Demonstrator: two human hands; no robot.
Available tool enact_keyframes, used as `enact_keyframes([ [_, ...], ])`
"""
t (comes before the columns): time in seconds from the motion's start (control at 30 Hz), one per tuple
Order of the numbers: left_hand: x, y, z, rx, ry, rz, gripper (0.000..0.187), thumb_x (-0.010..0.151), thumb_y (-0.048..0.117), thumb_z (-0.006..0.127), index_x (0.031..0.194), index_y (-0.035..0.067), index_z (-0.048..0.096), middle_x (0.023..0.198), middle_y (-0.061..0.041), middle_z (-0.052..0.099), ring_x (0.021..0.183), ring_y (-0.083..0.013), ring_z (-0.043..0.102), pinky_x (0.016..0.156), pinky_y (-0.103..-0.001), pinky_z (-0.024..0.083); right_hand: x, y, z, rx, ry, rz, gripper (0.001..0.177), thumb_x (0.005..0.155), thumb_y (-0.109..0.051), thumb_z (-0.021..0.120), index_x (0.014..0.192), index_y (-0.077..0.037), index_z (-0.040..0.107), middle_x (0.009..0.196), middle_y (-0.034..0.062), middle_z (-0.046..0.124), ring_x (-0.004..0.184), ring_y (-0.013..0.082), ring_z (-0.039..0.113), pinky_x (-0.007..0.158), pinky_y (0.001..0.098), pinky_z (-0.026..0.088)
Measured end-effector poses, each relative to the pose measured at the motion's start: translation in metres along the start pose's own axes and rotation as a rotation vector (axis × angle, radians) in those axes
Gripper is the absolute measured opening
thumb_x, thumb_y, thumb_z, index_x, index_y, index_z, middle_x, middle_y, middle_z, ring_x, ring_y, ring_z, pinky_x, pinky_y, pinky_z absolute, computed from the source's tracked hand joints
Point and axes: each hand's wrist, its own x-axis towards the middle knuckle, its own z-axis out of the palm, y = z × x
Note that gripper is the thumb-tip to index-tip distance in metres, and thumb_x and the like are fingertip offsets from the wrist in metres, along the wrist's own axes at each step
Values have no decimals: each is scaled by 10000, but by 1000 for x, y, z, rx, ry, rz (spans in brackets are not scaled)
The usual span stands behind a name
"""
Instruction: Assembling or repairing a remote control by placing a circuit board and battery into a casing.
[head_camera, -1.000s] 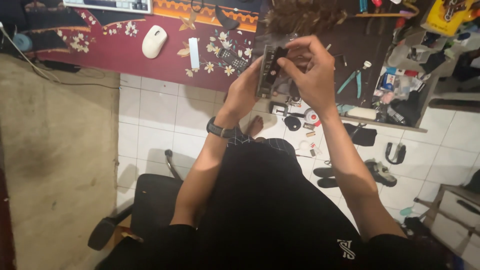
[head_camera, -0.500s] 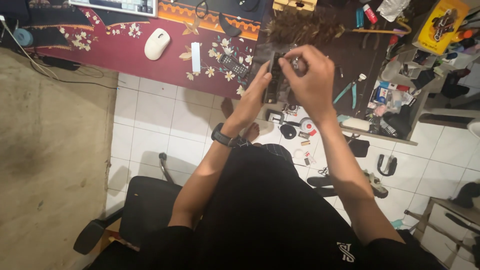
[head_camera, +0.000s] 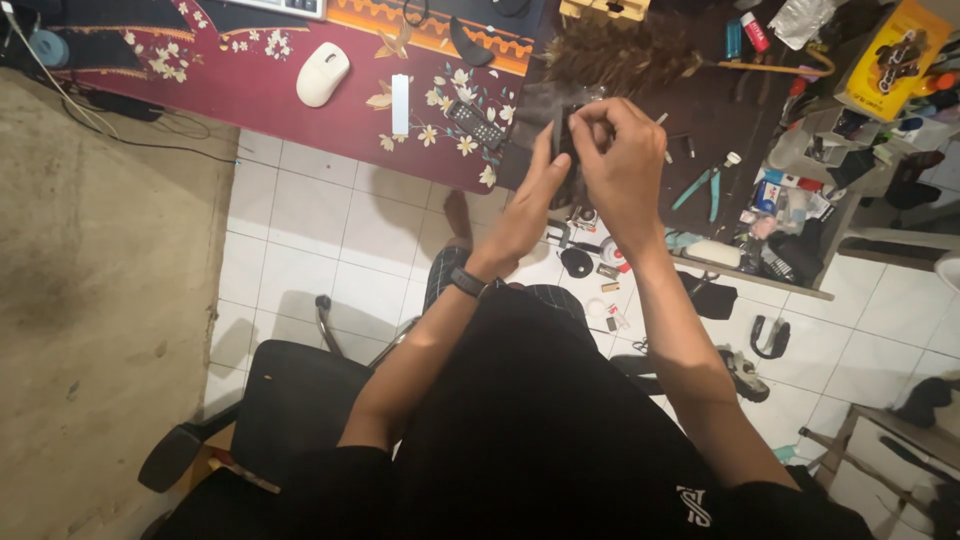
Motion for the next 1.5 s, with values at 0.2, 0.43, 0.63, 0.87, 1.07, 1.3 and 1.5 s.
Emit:
enact_keyframes([
  [0.2, 3, -20, -6, 102, -13, 119, 654, 1149, 290, 358, 1662, 27, 49, 1682, -170, 226, 1589, -236, 186, 1292, -372, 194, -2, 6, 14, 200, 5, 103, 62, 964, -22, 751, 962, 33, 724, 719, -27, 561, 678, 32, 465, 591, 245, 371],
  [0.43, 0, -11, -13, 99, -17, 275, 669, 1153, 225, 347, 1661, -3, -23, 1693, -197, 191, 1606, -262, 200, 1323, -395, 201, 0, -9, 31, 351, 45, 187, 59, 974, -32, 759, 958, 22, 741, 733, -63, 571, 684, 15, 437, 593, 220, 327],
  [0.63, 2, 5, -36, 148, 2, 350, 693, 1152, 234, 357, 1660, -9, -46, 1700, -200, 162, 1614, -283, 209, 1337, -404, 197, 14, -19, 52, 323, -13, 165, 53, 968, -26, 736, 1006, 11, 739, 820, -62, 634, 759, 1, 484, 664, 207, 398],
  [0.87, 2, 19, -86, 120, 42, 268, 674, 1166, 278, 304, 1660, -36, -31, 1724, -220, 143, 1634, -296, 136, 1334, -390, 141, 35, -48, 99, 204, 0, 245, 65, 968, -67, 773, 958, -7, 750, 754, -55, 589, 697, 15, 445, 606, 217, 357],
  [1.07, 13, 10, -138, -191, 8, 194, 677, 1156, 285, 299, 1651, -7, -58, 1720, -219, 140, 1624, -292, 134, 1329, -393, 107, 54, -62, 153, 140, -31, 199, 95, 924, -77, 764, 982, -7, 739, 765, -39, 612, 684, 11, 469, 588, 222, 362],
  [1.3, 14, 16, -192, -104, 70, 184, 642, 1170, 315, 287, 1660, -2, 21, 1739, -165, 97, 1637, -234, 65, 1338, -375, 94, 65, -74, 208, -6, -20, 270, 102, 923, -111, 794, 905, -17, 757, 703, -18, 626, 617, 38, 451, 553, 249, 345],
  [1.5, 18, 40, -225, -363, -2, 93, 613, 1162, 325, 302, 1660, 56, 64, 1694, -175, 228, 1603, -251, 210, 1309, -390, 180, 77, -85, 243, 22, 23, 213, 96, 919, -98, 777, 950, -11, 750, 755, -20, 664, 647, 21, 507, 568, 236, 393],
])
